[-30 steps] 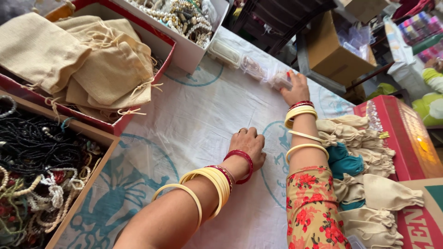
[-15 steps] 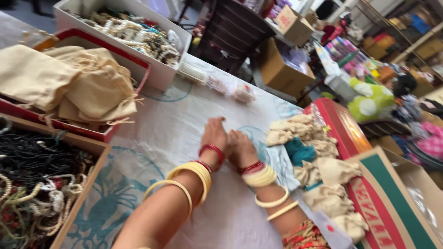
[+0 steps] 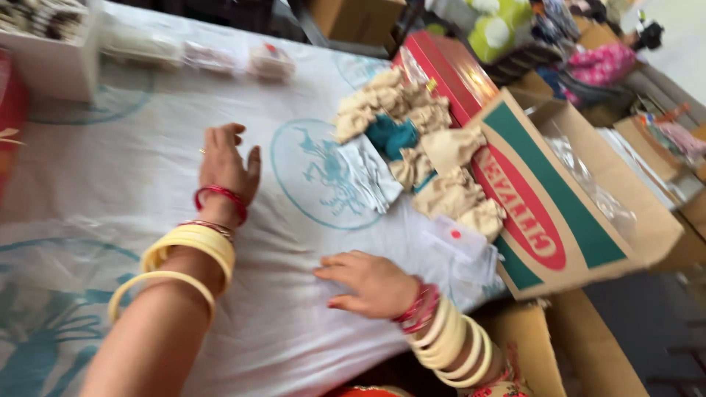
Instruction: Packaging jewelry items and beads into small plastic containers and fabric pouches.
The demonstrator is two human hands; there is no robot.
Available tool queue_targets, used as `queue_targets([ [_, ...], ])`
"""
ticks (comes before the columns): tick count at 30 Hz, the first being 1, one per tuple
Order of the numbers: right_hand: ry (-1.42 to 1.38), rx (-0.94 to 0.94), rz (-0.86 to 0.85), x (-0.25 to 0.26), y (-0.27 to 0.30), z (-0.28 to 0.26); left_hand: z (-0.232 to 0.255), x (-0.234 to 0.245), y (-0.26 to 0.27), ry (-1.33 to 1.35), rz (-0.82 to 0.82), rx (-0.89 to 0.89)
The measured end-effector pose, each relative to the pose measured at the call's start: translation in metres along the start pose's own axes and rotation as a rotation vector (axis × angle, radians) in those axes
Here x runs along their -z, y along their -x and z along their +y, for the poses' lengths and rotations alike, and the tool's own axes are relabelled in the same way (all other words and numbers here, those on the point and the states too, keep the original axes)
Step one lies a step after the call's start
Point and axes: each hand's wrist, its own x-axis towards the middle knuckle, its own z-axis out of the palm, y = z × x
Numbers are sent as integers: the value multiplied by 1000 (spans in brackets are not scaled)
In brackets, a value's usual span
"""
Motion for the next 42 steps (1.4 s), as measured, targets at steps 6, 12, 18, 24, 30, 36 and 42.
queue_targets([
  [6,48,-335,52,44,72,82,10,5,7,-106,-65,-49],
  [12,466,-668,-86,38,108,145,14,5,8,-171,-186,19],
  [18,301,-483,120,55,23,90,5,-9,11,-131,-134,35],
  [24,-98,104,181,13,-80,56,-20,-17,5,663,-308,400],
  [30,-613,-47,130,-70,-104,97,-16,-21,9,642,-605,79],
  [36,-767,-71,129,-86,-92,125,8,-19,11,411,-639,-104],
  [42,-1255,-275,77,-95,-94,144,23,-9,16,460,-576,-141],
])
